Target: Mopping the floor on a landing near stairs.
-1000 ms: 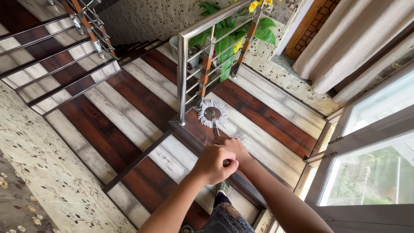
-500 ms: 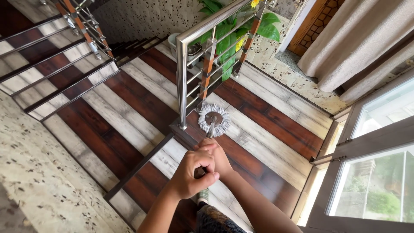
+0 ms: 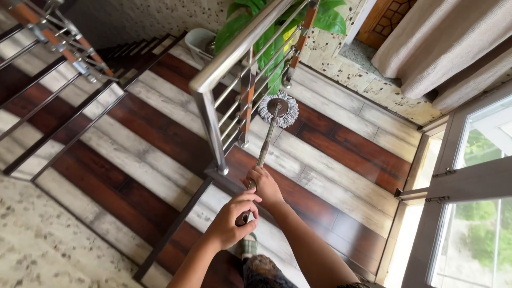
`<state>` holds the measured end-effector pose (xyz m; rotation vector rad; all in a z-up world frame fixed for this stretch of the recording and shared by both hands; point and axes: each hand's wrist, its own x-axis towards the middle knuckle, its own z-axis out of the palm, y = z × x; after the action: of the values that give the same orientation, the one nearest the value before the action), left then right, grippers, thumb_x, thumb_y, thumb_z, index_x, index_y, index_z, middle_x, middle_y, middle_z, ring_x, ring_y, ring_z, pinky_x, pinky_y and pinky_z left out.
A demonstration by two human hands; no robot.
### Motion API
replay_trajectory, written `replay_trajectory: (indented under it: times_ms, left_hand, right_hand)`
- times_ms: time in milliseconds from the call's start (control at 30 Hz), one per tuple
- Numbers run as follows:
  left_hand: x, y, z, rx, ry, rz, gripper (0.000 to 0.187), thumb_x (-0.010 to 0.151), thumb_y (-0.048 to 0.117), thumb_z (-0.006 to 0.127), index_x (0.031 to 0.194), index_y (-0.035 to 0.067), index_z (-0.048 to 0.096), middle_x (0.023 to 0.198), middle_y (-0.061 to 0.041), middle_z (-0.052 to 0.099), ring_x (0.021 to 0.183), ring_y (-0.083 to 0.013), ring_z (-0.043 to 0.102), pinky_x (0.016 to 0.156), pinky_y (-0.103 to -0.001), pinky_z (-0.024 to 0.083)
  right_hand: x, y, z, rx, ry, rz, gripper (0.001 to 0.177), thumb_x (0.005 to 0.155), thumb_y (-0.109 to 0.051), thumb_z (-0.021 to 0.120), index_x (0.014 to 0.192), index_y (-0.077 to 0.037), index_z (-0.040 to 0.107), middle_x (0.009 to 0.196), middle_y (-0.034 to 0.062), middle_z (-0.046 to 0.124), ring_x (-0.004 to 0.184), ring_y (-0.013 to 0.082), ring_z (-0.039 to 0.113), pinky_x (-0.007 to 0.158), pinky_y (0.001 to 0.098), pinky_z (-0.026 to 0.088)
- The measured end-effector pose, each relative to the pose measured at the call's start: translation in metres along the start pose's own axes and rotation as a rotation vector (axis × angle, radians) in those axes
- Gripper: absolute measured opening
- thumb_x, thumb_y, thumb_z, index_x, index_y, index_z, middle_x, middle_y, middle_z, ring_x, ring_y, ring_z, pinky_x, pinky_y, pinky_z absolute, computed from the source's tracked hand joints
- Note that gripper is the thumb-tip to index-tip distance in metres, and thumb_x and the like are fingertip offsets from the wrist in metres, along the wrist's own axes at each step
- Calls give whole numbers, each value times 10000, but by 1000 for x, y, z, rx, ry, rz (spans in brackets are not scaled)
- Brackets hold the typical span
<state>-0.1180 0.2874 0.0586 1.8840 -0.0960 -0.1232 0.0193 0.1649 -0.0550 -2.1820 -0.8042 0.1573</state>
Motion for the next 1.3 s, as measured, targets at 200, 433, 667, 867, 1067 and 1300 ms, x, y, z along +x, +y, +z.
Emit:
replay_trajectory:
  times_ms: [200, 433, 667, 867, 1067, 1300]
  left_hand:
    - [57, 11, -36, 69, 6, 19, 149, 787, 192, 718, 826, 65, 651, 1291, -93, 684, 1459, -314, 457, 1172, -465, 337]
    - [85, 20, -63, 62, -91, 247, 124, 764, 176, 673, 743, 60, 635, 1104, -95, 747, 1400, -332, 516, 1161, -481, 358]
    - [74, 40, -114, 92, -248, 342, 221, 766, 204, 698, 652, 51, 588, 696, -65, 584, 747, -223, 594, 694, -368, 491]
    - [14, 73, -191, -59, -458, 532, 309, 783, 248, 693, 583, 51, 567, 574, -58, 537, 642, -217, 547, 598, -367, 426]
    - [-42, 113, -245, -340, -434, 785, 352, 833, 334, 642, 593, 100, 535, 599, -39, 552, 662, -205, 560, 680, -353, 448]
    - [-53, 108, -236, -495, -473, 1054, 341, 887, 369, 636, 674, 128, 521, 676, -33, 531, 677, -226, 558, 717, -341, 441]
  right_hand:
    - [50, -3, -18, 31, 34, 64, 240, 964, -267, 684, 879, -54, 612, 943, 87, 615, 968, 306, 614, 843, 434, 506]
    - [69, -10, -21, 87, 106, 112, 149, 829, -176, 682, 807, -63, 588, 914, 72, 615, 951, 283, 632, 792, 402, 527]
    - [70, -75, -12, -2, 278, 287, 247, 923, -208, 698, 797, -35, 573, 843, 84, 610, 761, 307, 607, 656, 448, 494]
    - [43, -182, 24, -68, 412, 370, 213, 861, -207, 716, 780, -53, 593, 799, 79, 644, 727, 303, 619, 622, 433, 493]
    - [17, -269, 51, -83, 515, 187, 188, 754, -160, 714, 696, -62, 565, 716, 71, 622, 682, 279, 590, 638, 403, 489]
    - [8, -289, 66, 47, 679, 336, 276, 812, -88, 734, 672, -59, 498, 667, 81, 510, 627, 262, 487, 568, 408, 414]
